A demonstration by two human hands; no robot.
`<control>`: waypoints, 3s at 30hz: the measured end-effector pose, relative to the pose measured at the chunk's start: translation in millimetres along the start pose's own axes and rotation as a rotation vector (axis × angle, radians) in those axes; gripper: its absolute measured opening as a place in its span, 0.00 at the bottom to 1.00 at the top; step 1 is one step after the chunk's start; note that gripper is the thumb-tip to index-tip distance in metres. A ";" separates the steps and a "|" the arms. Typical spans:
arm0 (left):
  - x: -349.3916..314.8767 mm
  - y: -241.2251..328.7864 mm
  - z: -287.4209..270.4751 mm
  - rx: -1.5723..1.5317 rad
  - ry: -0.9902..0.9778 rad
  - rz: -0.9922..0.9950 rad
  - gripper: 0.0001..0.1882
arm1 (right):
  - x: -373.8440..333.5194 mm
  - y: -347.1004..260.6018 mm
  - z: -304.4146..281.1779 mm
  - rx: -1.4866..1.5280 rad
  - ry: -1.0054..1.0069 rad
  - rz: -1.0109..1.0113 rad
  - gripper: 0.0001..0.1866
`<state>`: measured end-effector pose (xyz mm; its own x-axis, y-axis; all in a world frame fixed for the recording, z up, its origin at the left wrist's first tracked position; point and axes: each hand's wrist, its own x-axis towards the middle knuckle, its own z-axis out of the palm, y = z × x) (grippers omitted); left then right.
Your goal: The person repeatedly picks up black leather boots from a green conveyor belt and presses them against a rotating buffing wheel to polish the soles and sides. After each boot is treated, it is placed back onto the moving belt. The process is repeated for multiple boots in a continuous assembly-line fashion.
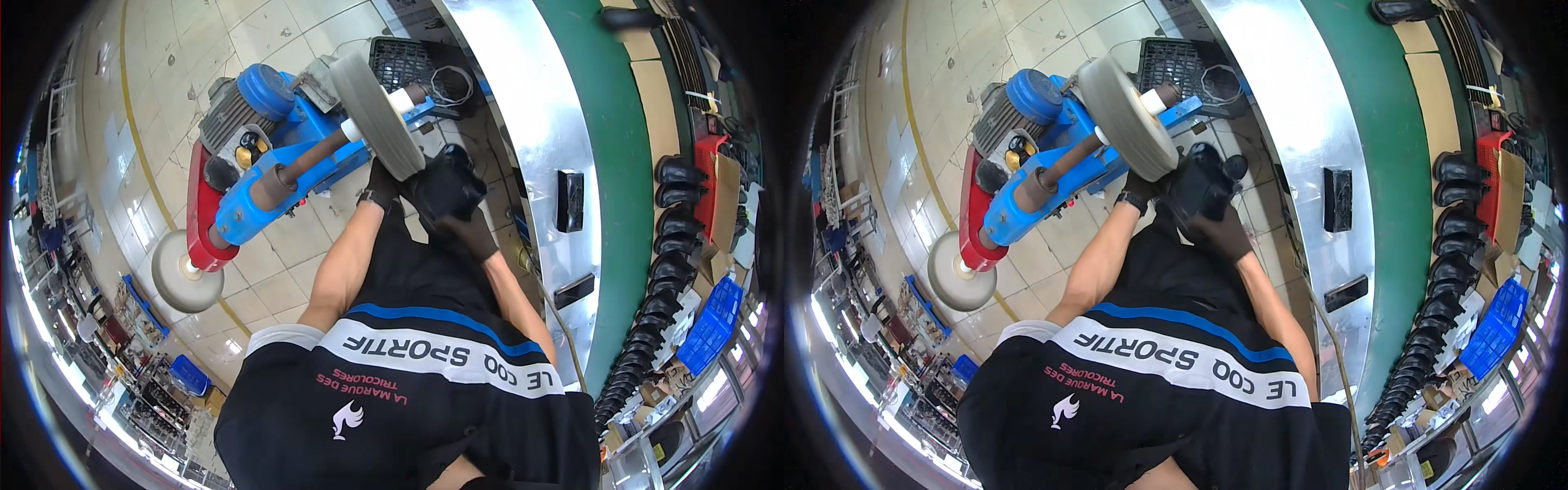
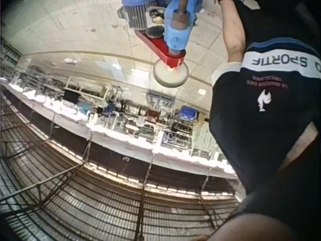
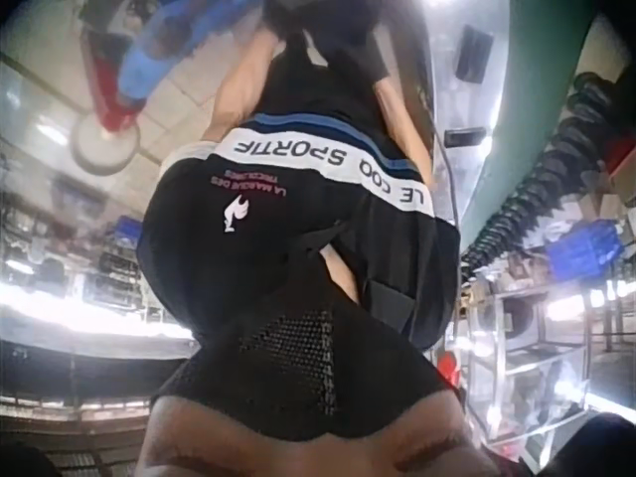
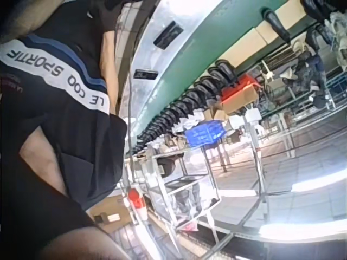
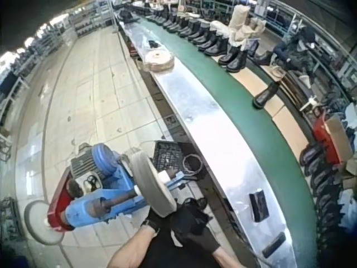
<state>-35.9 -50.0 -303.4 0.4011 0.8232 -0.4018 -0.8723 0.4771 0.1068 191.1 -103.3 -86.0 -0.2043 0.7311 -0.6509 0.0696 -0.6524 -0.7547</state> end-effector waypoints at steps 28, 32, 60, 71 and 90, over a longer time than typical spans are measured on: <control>-53.9 3.7 59.7 1.434 0.340 0.311 0.20 | 0.8 -83.5 8.5 -1.346 -0.278 -0.756 0.34; -85.7 6.3 112.3 0.767 0.289 0.098 0.23 | -23.3 -90.1 -24.8 -0.810 -0.209 -0.549 0.34; -115.8 -9.3 155.3 -0.210 0.156 -0.597 0.33 | 156.4 -17.5 10.7 -0.174 0.779 0.105 0.42; -118.7 13.4 241.1 1.022 0.058 -0.088 0.17 | 98.1 -33.7 -1.2 1.031 0.104 0.038 0.28; -127.9 -17.1 244.0 0.722 0.621 -0.364 0.13 | 44.6 22.5 34.2 0.955 0.068 0.385 0.27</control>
<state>-4.0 -88.4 -31.9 0.2133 0.3838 -0.8984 -0.2669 0.9075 0.3243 150.1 -92.2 -129.2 -0.2750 0.4292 -0.8603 -0.6921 -0.7095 -0.1327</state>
